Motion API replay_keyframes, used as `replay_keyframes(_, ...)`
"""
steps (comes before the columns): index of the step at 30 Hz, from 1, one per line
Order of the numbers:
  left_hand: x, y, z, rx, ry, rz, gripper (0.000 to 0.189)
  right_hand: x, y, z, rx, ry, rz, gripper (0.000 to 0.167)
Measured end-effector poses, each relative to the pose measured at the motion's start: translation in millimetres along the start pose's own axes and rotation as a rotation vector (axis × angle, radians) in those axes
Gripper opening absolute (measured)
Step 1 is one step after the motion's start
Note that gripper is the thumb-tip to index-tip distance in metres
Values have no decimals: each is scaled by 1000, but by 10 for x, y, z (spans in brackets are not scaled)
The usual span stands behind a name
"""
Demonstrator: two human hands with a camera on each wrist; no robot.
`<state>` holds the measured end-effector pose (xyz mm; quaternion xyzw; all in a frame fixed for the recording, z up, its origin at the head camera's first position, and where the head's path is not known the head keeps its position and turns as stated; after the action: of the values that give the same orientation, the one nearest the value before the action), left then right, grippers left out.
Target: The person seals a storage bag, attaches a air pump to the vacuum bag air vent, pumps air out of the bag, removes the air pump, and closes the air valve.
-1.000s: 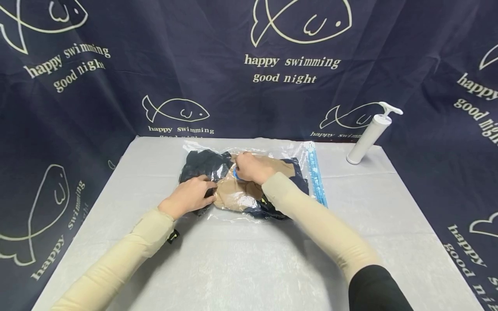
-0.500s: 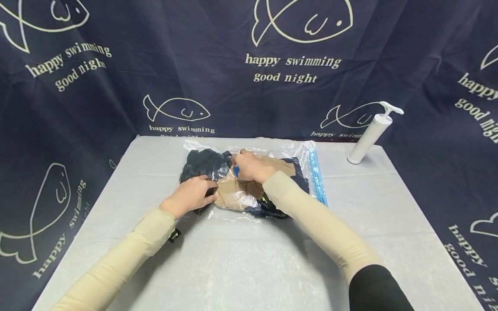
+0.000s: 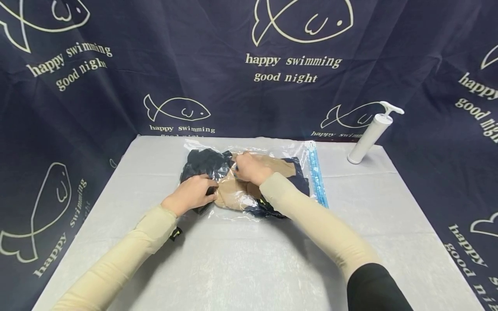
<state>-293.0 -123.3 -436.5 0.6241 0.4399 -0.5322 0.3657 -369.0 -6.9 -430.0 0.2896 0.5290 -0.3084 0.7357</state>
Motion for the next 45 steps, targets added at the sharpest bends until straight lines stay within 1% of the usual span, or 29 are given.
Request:
replay_keyframes(2,3,-10,-11,-1,5,0,31,-16,6,24,-28,21,-14,24)
replay_keyframes(6,28,-22,-29,-12,17,15,31,-28,21,48,-52,55,-16,21)
replay_keyframes(8,46,-22,-32,-23,18,28,31,-31,16,59,-69,77,-18,17)
replay_keyframes(11,71,-20,-24,-45,22,50,31,-56,12,65,-100,94,-29,16)
replay_keyframes(14,81,-15,-23,-53,23,59,31,-131,55,0,-113,85,-55,18)
replay_keyframes(17,77,-4,-15,-53,19,51,32,-251,176,-172,-100,60,-92,16)
replay_keyframes(20,77,15,7,-56,19,44,32,-393,358,-428,-95,55,-145,11)
replay_keyframes(22,83,24,18,-59,25,42,32,-493,522,-648,-80,48,-183,14)
replay_keyframes(24,84,31,18,-52,34,35,32,-573,718,-922,-49,40,-218,18)
replay_keyframes(27,84,44,35,-55,46,20,32,-639,1044,-1375,20,30,-238,26)
replay_keyframes(30,80,67,72,-63,50,6,32,-629,1367,-1818,103,10,-208,29)
replay_keyframes(33,76,80,98,-71,55,3,33,-612,1702,-2186,171,1,-170,30)
replay_keyframes(39,53,55,58,-56,61,-1,33,-521,2371,-2872,304,11,-144,25)
replay_keyframes(42,42,39,16,-46,62,2,33,-425,2687,-3171,411,-11,-103,27)
replay_keyframes(45,25,41,21,-44,56,1,34,-343,2872,-3382,513,-43,-64,32)
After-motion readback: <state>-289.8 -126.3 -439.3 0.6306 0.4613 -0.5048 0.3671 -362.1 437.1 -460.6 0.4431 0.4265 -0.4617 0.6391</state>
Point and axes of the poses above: each hand's wrist, its own y-axis away from the middle knuckle, its own x-axis out of the palm, z = x × y, the point moved 9 cm from there along -y, towards the middle knuckle, and after that the axes turned 15 degrees about -x, right-handed, at the moved point
